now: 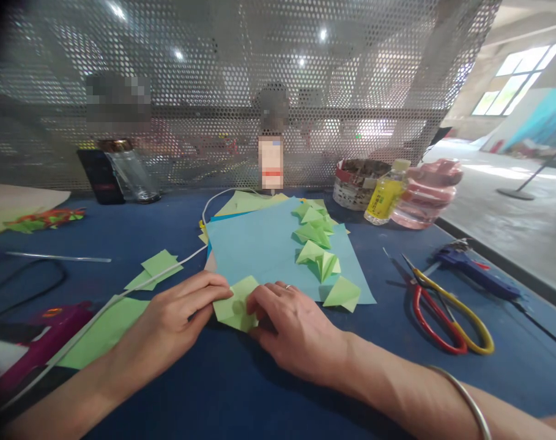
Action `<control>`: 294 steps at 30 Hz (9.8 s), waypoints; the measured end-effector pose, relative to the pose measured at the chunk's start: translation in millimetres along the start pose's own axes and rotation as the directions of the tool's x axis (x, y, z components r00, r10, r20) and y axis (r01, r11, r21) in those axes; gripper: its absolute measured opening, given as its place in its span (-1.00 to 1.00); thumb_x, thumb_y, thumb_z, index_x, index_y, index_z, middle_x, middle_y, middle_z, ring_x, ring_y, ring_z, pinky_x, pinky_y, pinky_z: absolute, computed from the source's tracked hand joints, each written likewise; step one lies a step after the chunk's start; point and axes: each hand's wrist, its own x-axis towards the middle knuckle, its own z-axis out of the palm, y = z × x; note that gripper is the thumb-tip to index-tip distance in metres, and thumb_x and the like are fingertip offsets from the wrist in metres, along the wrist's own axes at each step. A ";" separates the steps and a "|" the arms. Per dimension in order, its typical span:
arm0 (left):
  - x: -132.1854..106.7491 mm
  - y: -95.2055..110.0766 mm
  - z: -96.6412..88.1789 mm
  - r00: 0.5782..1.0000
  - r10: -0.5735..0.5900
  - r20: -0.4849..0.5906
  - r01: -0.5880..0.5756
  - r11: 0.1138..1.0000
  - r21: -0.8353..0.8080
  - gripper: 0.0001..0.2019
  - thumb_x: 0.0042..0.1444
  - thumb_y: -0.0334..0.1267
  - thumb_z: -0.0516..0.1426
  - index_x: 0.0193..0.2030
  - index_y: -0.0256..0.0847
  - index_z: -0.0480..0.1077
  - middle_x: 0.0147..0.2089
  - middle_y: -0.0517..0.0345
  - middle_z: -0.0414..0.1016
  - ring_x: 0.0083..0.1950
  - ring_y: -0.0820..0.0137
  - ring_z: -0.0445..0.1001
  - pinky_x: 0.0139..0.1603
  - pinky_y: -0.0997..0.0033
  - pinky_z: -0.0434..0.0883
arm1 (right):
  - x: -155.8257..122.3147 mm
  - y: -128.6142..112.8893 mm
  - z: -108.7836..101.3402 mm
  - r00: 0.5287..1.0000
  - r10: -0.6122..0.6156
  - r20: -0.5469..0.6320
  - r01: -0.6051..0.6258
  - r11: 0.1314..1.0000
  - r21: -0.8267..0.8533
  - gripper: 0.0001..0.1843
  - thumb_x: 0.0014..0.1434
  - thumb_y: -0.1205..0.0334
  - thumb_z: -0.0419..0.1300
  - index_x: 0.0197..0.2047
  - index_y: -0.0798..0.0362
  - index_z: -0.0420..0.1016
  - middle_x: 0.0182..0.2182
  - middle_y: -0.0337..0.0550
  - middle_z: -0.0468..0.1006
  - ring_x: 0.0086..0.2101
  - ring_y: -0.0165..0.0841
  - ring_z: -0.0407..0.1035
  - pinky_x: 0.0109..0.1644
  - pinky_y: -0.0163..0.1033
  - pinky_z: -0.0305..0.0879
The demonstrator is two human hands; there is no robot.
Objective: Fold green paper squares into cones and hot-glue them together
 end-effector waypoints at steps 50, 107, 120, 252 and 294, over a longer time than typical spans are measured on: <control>-13.5 22.0 -1.5 0.965 0.075 0.250 -0.087 0.995 0.038 -0.66 0.16 -0.56 -0.08 -0.21 -0.12 0.45 -0.22 0.13 0.49 -0.25 0.25 0.47 -0.26 0.19 0.45 | 9.6 21.3 -19.7 0.945 -0.275 0.176 0.238 0.949 0.207 -0.90 0.21 0.45 0.19 -0.26 0.11 0.52 -0.26 -0.10 0.51 -0.19 -0.34 0.40 -0.07 -0.26 0.35; -15.2 21.7 1.7 0.954 0.097 0.284 -0.095 0.995 -0.022 -0.64 0.15 -0.52 -0.08 -0.15 -0.17 0.48 -0.22 0.08 0.42 -0.26 0.28 0.37 -0.28 0.30 0.35 | 10.4 7.4 -2.0 0.990 0.140 -0.008 -0.140 0.990 0.007 -0.77 0.04 0.40 0.37 -0.31 0.06 0.38 -0.32 -0.21 0.42 -0.22 -0.30 0.28 -0.12 -0.19 0.22; -15.2 21.0 -3.2 0.943 0.085 0.322 -0.060 0.995 -0.085 -0.74 0.04 -0.55 -0.03 -0.39 -0.19 0.43 -0.30 0.15 0.40 -0.30 0.35 0.35 -0.33 0.33 0.27 | 7.6 11.7 -6.5 0.995 0.097 0.004 -0.097 0.995 0.024 -0.72 0.05 0.59 0.25 -0.26 0.05 0.36 -0.27 -0.20 0.44 -0.18 -0.29 0.27 -0.05 -0.18 0.21; -17.4 22.8 0.8 0.952 0.143 0.272 -0.197 0.963 0.184 -0.70 0.11 -0.54 -0.07 -0.25 -0.26 0.46 -0.27 -0.03 0.51 -0.31 0.21 0.49 -0.32 0.18 0.49 | 5.2 3.7 -0.5 0.997 0.009 0.078 -0.010 1.000 0.017 -0.77 0.09 0.22 0.37 -0.21 0.10 0.47 -0.20 -0.10 0.43 -0.15 -0.26 0.28 -0.02 -0.13 0.27; -26.8 34.1 -24.1 0.938 0.055 0.343 -0.115 0.981 0.157 -0.64 0.11 -0.50 -0.05 -0.16 -0.08 0.49 -0.02 0.10 0.52 -0.09 0.27 0.54 -0.05 0.29 0.49 | 4.9 6.3 -0.4 0.998 -0.025 0.053 0.020 0.996 0.089 -0.91 0.23 0.27 0.24 -0.21 0.10 0.45 -0.22 -0.11 0.43 -0.18 -0.28 0.29 -0.05 -0.14 0.27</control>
